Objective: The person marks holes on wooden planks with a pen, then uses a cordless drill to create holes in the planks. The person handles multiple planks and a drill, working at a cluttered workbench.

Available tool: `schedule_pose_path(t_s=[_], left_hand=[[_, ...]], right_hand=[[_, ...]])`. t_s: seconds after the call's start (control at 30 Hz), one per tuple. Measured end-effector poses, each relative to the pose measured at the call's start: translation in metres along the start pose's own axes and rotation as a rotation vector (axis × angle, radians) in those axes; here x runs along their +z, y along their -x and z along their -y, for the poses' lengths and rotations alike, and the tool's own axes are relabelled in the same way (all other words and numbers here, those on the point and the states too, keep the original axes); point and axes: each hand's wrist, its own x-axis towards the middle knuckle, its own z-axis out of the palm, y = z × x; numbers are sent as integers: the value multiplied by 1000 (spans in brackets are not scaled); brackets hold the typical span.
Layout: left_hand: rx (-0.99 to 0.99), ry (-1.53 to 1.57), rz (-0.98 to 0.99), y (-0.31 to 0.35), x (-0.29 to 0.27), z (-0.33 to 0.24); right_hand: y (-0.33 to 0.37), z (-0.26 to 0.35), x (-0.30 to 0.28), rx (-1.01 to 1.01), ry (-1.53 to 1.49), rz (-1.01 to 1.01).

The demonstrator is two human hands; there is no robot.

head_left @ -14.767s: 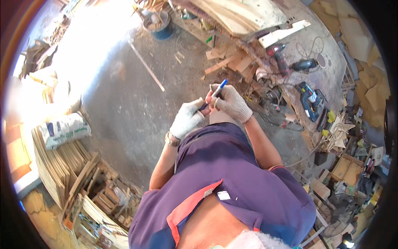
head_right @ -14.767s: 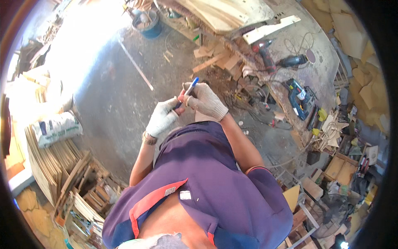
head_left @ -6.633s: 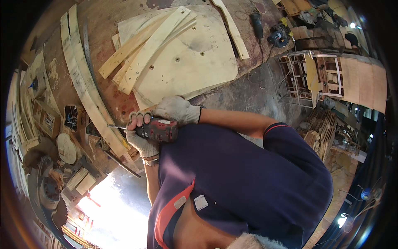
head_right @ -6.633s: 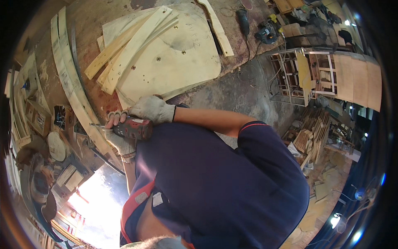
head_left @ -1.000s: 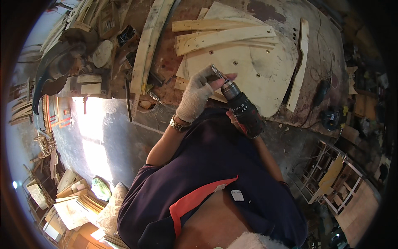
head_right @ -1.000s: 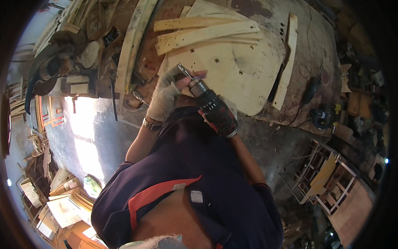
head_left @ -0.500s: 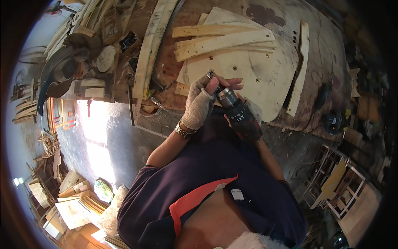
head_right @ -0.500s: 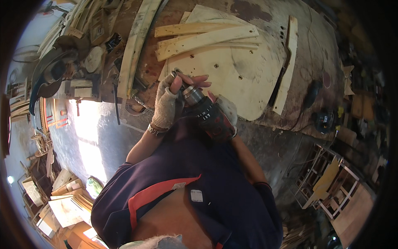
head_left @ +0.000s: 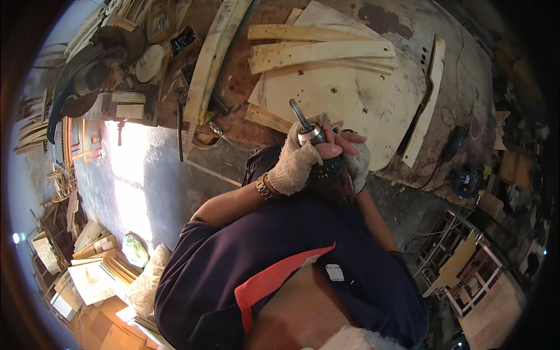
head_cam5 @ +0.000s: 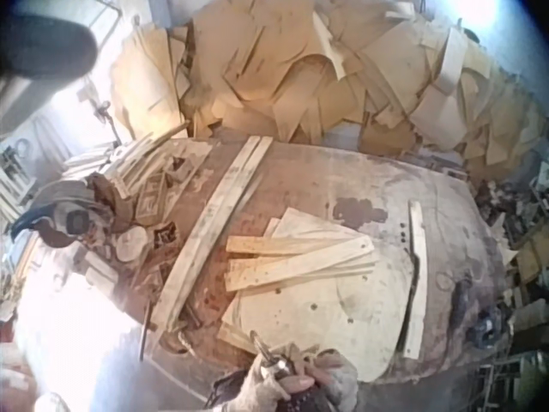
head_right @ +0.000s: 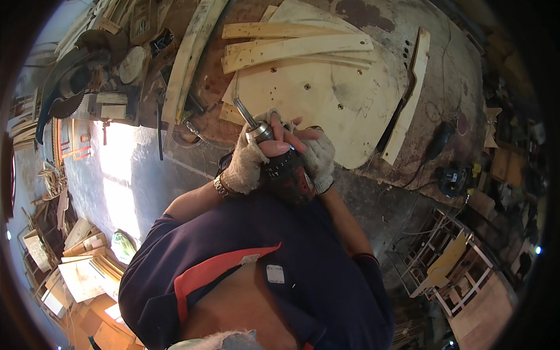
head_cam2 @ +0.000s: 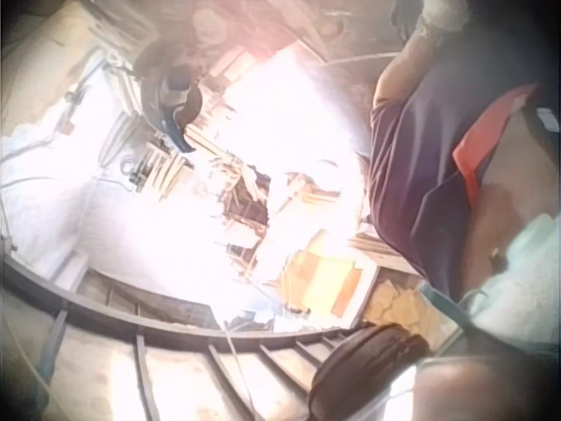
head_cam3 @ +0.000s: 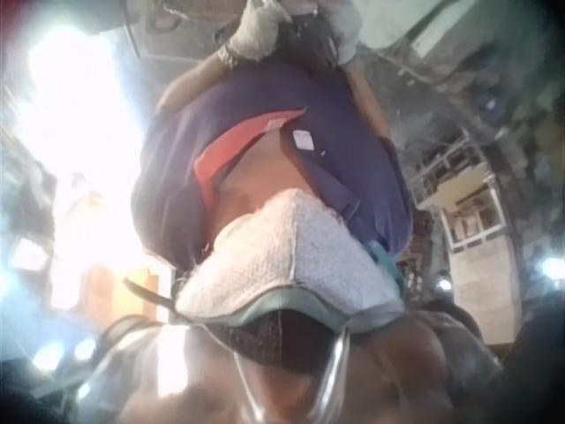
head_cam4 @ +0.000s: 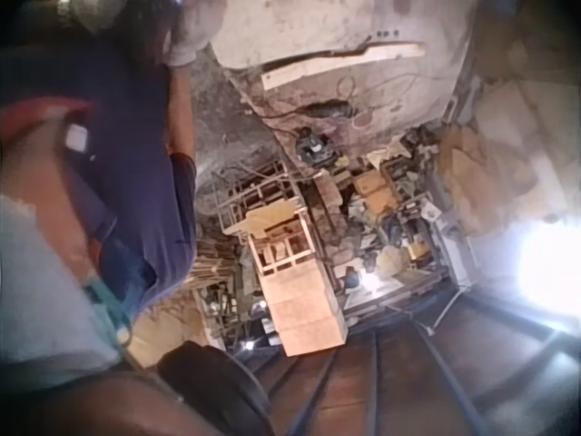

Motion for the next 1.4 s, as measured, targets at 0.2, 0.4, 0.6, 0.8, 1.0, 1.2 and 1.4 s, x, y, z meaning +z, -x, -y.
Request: schedule_pose_path(t_s=[0.2,0.4,0.6,0.8,1.0,1.2,1.4], left_hand=[[-71,122,-4,-2,-2,6],[-103,112,-107,-2,-3,5],[-206,15,-135,-18,-14,13],[-131,-1151,-267,-68,-107,9],[83,-2197,-350,-123,-244,-14],[38,-2104,-182,-88,-233,8],[-405,-1675,-325,7,-141,96]], right_hand=[[-3,18,-11,-74,74,-33],[-21,40,-26,-593,333,-128],[-15,32,-27,-468,322,-161],[20,2,-31,-302,753,-248],[45,-34,-63,-119,666,-292],[85,-66,-81,140,267,-198],[113,-45,-99,116,529,-40]])
